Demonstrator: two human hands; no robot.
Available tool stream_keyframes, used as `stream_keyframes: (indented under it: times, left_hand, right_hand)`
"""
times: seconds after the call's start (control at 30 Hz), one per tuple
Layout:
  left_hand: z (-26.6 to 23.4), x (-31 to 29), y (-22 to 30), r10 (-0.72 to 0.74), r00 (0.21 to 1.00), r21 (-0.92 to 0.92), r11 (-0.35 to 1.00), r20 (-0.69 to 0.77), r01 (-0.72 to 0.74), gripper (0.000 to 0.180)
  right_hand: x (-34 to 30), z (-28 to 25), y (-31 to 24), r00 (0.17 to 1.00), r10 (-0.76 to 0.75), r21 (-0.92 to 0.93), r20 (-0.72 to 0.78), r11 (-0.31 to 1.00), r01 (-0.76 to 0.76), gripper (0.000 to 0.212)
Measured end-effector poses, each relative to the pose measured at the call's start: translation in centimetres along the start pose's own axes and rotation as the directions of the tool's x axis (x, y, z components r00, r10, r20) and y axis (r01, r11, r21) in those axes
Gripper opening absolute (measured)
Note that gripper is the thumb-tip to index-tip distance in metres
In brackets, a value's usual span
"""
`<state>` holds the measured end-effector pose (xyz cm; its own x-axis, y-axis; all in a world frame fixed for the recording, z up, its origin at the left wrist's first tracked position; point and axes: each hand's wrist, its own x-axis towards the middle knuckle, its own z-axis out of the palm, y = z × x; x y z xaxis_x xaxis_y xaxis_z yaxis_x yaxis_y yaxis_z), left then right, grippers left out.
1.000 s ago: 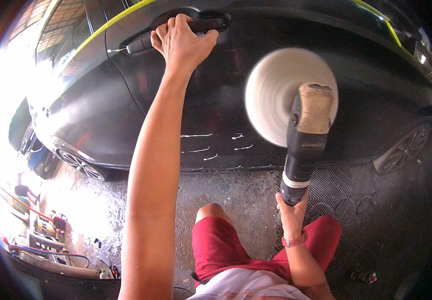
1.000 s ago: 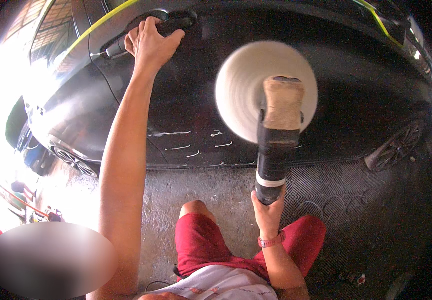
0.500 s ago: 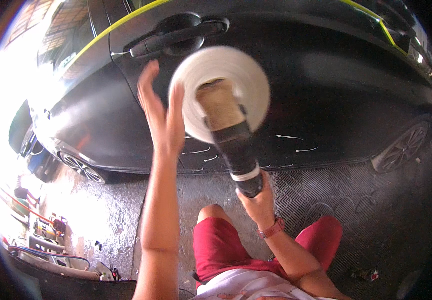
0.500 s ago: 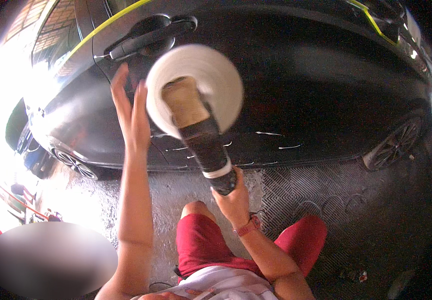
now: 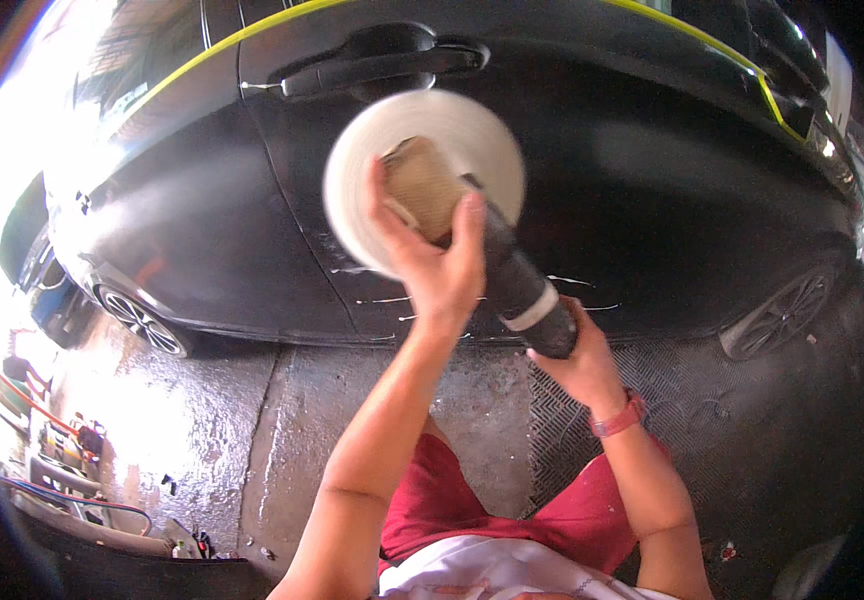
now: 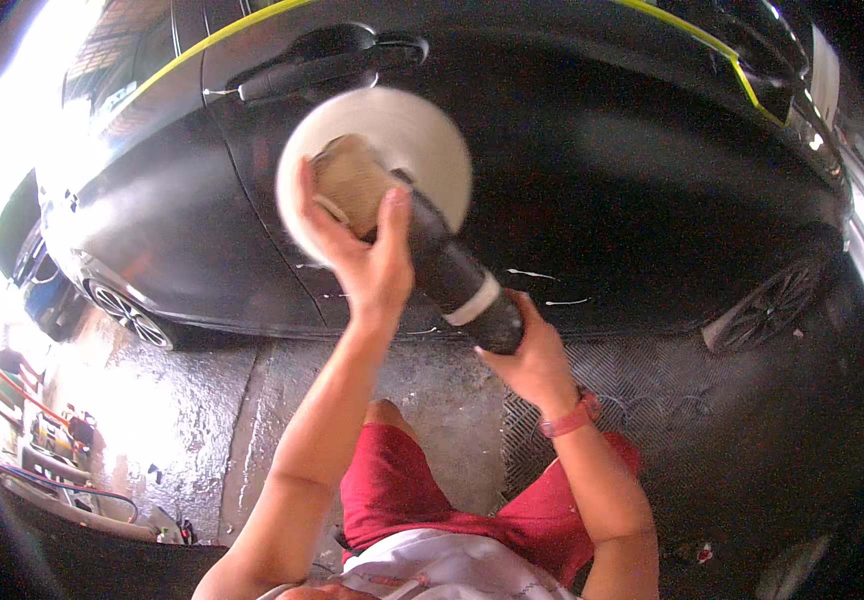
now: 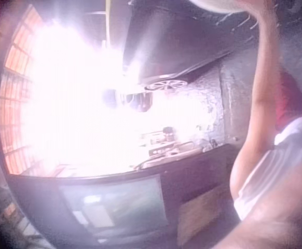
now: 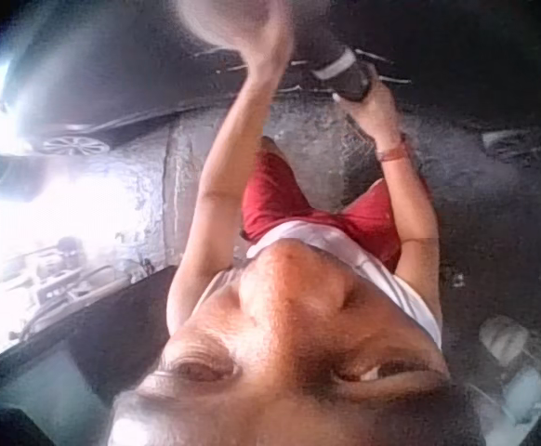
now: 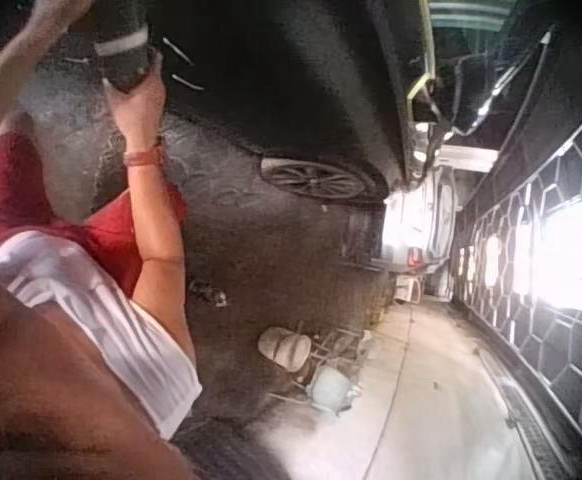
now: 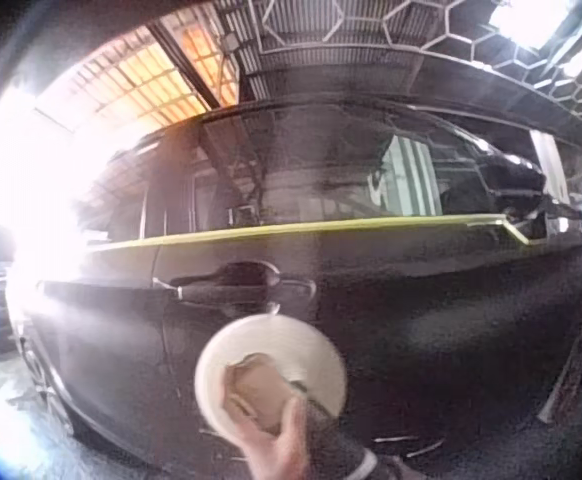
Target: The person uses a rotary polisher to buff the side panel of a black car. They apply a white polishing compound from a bottle onto the car's surface and the polishing pad, then continue buffing the area with the machine.
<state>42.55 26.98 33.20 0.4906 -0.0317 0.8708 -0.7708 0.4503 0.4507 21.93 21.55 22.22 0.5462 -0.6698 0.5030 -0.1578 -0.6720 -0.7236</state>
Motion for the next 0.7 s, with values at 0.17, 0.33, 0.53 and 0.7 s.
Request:
stream_keyframes:
  times: [0.17, 0.33, 0.53, 0.7]
  left_hand:
    - [4.4, 1.1, 3.5, 0.043, 0.999, -0.051, 0.998, 0.03, -0.041, 0.098]
    - [5.5, 2.2, 5.0, 0.046, 0.999, -0.068, 0.997, 0.01, -0.045, 0.095]
    - [5.0, 3.2, 4.7, -0.01, 1.0, -0.097, 0.995, -0.019, 0.008, 0.093]
    - [3.9, 2.8, 4.3, -0.062, 0.998, -0.056, 0.996, 0.013, 0.063, 0.094]
  right_hand:
    - [-0.6, -5.1, -1.0, 0.999, 0.043, -0.023, -0.021, 0.999, -0.044, 0.072]
    - [-1.8, -8.7, -6.7, 0.991, 0.131, -0.071, -0.005, 0.989, -0.131, 0.068]
    - [-2.1, -9.6, -9.3, 0.993, 0.113, -0.105, 0.043, 0.989, -0.108, 0.073]
    - [-2.7, -9.2, -9.7, 0.963, 0.234, -0.044, 0.132, 0.972, -0.23, 0.076]
